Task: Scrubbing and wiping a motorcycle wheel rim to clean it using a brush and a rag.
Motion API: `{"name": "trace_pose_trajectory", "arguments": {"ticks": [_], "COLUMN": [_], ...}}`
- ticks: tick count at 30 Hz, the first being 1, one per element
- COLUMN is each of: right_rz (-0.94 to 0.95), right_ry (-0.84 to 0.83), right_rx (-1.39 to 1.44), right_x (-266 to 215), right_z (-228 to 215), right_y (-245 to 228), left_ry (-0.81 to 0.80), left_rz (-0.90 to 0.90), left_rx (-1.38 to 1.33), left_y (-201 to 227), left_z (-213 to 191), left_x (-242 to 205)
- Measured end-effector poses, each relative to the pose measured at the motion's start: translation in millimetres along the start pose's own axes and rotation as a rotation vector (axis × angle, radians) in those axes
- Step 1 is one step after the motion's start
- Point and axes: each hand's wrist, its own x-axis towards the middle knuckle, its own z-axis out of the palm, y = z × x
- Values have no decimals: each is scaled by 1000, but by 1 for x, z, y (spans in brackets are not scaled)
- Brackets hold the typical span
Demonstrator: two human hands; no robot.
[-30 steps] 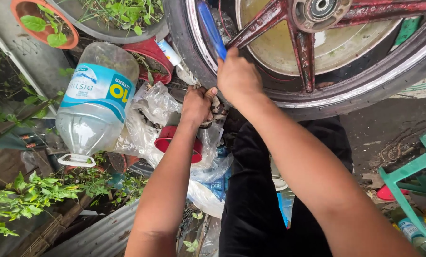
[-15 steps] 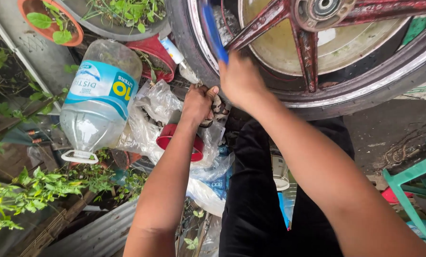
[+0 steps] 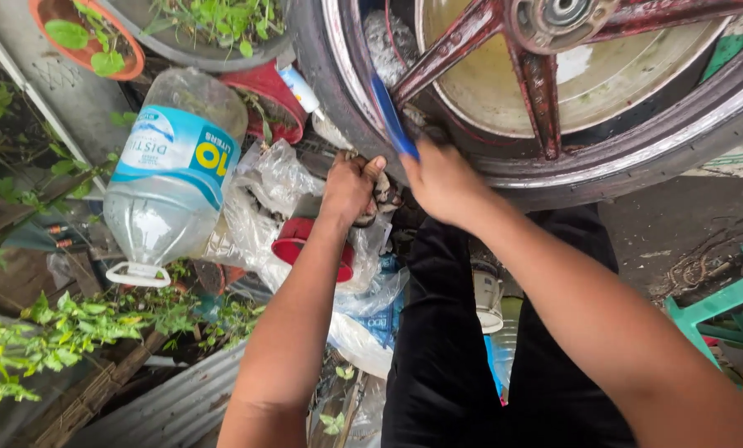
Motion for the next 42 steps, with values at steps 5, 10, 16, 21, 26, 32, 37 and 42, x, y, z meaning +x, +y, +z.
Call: {"name": "trace_pose_trajectory", "arguments": {"ticks": [5, 10, 16, 21, 26, 32, 37, 42], "right_rz": [95, 29, 162, 169, 47, 102, -28, -158], "right_ry": [-139, -21, -170, -192, -64, -295, -149, 51], "right_rx": [-145, -102, -321, -312, -160, -652, -830, -998], "right_x": [-12, 44, -36, 4, 36, -57, -60, -37], "right_z": [-4, -3, -22, -5, 7, -47, -36, 0], "right_y": [2, -38, 28, 2, -16, 83, 117, 112], "left_ry": [17, 29, 52, 68, 56, 69, 66, 57], "left_rz": [-1, 0, -9, -41, -63, -69, -69, -11], "left_rx": [-100, -110, -137, -154, -164, -241, -297, -322], "left_y": [-3, 0, 7, -2, 17, -1, 20, -4], "left_z": [10, 12, 21, 30, 19, 35, 18, 35], "left_x": [2, -2, -7, -4, -20, -5, -26, -13]}}
